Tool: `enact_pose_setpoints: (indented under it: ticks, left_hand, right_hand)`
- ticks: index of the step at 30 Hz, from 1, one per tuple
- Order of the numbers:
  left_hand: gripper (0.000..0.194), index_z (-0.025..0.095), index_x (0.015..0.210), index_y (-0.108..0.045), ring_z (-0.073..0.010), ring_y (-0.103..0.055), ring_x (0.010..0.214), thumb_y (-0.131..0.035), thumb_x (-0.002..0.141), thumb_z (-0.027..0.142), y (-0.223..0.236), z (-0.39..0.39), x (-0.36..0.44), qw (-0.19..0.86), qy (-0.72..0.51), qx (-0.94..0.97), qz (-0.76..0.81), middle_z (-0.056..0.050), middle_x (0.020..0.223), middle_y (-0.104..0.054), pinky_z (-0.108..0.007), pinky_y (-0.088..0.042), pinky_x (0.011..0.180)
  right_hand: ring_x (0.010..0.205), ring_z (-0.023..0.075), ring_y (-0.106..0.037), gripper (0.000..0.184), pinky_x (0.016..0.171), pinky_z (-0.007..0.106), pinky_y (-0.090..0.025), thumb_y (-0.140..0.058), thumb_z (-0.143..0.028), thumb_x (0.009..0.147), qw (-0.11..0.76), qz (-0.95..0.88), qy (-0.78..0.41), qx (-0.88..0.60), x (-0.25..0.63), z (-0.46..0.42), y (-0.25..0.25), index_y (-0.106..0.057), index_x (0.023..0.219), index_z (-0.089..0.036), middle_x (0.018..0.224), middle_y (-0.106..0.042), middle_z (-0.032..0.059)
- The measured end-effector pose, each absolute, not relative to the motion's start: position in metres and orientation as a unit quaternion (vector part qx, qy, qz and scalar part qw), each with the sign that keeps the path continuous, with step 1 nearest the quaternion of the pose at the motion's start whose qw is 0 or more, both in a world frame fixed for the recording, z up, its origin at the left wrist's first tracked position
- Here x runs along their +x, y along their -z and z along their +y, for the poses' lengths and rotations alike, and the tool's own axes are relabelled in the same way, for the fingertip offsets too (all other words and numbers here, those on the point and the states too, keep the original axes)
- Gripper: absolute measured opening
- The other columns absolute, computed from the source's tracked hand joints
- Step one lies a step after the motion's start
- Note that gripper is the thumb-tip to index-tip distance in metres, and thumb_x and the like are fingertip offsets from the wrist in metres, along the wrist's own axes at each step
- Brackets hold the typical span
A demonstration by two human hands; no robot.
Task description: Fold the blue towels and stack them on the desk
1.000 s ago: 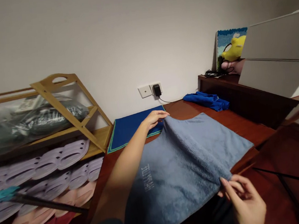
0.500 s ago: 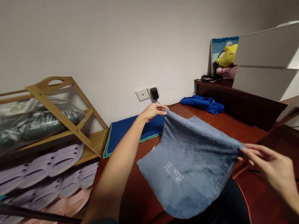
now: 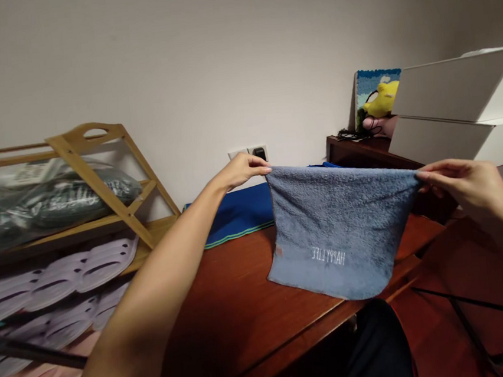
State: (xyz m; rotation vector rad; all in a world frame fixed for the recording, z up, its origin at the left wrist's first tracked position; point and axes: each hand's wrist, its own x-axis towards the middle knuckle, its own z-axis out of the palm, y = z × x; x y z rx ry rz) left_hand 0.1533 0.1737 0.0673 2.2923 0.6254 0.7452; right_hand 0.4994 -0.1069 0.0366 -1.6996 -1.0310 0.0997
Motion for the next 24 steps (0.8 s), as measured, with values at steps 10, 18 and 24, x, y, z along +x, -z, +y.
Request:
enact_pose_setpoints:
  ticks: [10,18,24]
  left_hand:
    - [0.023,0.014,0.078,-0.07,-0.0134,-0.058,0.068,-0.063,0.078,0.036,-0.11,0.158,0.138,0.212,-0.328,0.887,0.246,-0.002,0.069,-0.065,-0.029,-0.045,0.07]
    - [0.024,0.013,0.078,-0.065,-0.0133,-0.056,0.072,-0.056,0.084,0.035,-0.134,0.126,0.116,0.077,-0.407,0.874,0.253,0.0,0.071,-0.061,-0.027,-0.043,0.072]
    - [0.031,0.013,0.076,-0.058,-0.0107,-0.05,0.068,-0.052,0.087,0.041,-0.138,0.102,0.093,0.036,-0.468,0.861,0.194,0.001,0.07,-0.054,-0.025,-0.04,0.067]
  right_hand:
    - [0.052,0.0036,-0.046,0.047,0.053,0.025,-0.037,-0.065,-0.047,0.073,0.524,-0.518,0.085,-0.67,0.504,-0.081,-0.086,-0.068,0.086,-0.002,0.066,-0.062,0.0076]
    - [0.061,0.0047,-0.052,0.062,0.056,0.024,-0.037,-0.058,-0.057,0.074,0.495,-0.526,0.197,-0.663,0.495,-0.086,-0.108,-0.067,0.097,0.0,0.076,-0.066,0.012]
    - [0.058,0.0037,-0.051,0.057,0.055,0.024,-0.037,-0.056,-0.054,0.077,0.506,-0.543,0.202,-0.639,0.485,-0.089,-0.113,-0.067,0.097,-0.002,0.078,-0.066,0.0128]
